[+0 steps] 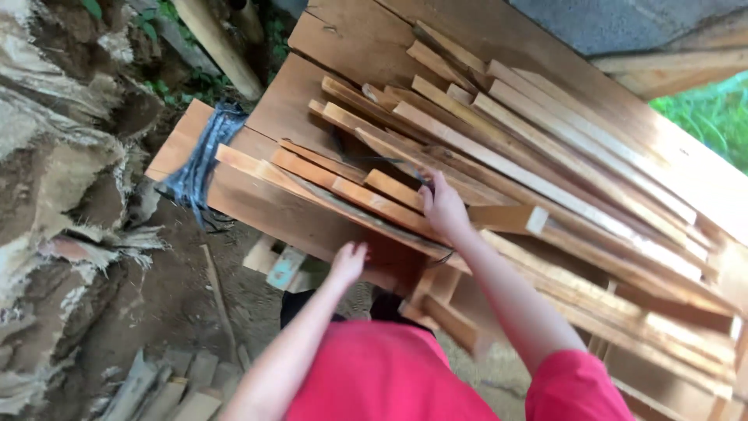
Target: The person gathers several thin wooden planks on a workbench and secures them into a bundle using a black strap. They wrap the strap around the planks, pull it tight, and tie a knot to hold the bundle together. The person then lifts the tied bundle and places it on a nearby stack of similar wood.
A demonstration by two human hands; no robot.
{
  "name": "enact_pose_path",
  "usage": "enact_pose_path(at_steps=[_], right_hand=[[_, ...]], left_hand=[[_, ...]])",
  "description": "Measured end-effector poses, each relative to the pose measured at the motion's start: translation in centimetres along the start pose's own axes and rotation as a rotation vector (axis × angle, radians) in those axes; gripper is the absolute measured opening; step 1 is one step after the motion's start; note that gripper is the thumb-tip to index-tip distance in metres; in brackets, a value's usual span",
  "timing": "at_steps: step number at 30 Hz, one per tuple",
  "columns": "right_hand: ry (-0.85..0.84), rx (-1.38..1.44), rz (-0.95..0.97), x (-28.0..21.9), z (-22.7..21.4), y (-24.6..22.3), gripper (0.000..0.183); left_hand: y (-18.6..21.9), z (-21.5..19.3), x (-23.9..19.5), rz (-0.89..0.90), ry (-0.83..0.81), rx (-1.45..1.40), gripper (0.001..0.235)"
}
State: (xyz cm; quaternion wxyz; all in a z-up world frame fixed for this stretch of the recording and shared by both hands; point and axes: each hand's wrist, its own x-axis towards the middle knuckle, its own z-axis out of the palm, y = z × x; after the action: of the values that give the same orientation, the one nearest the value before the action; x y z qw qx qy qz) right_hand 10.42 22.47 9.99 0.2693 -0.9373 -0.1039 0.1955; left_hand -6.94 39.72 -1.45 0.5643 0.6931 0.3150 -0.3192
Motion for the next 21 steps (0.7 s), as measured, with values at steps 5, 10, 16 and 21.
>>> enact_pose_path(at_steps=[5,10,16,21], right_hand=[[0.078,0.36,-0.155,-2.1,-0.7,5.2,0.034],[0.015,0.685,-0.304,-4.5,-1.0,8.2,0.04],[-0.202,0.504,-0.343,-9.2,-0.9,9.0,0.036],[-0.094,0.406,-0.2,-6.5,-2.6,13.1,0.033]], left_hand=[[0.3,8.4,-0.6,0.244,0.161,-0.32,0.025],[9.7,8.1,-5.4,0.326,0.159,-0.638,0.046],[13.2,9.2,-2.6,0.344,0.106,-0.839,0.047],[12.5,11.7,-2.5,0.441,0.24,-0.654,0.026]])
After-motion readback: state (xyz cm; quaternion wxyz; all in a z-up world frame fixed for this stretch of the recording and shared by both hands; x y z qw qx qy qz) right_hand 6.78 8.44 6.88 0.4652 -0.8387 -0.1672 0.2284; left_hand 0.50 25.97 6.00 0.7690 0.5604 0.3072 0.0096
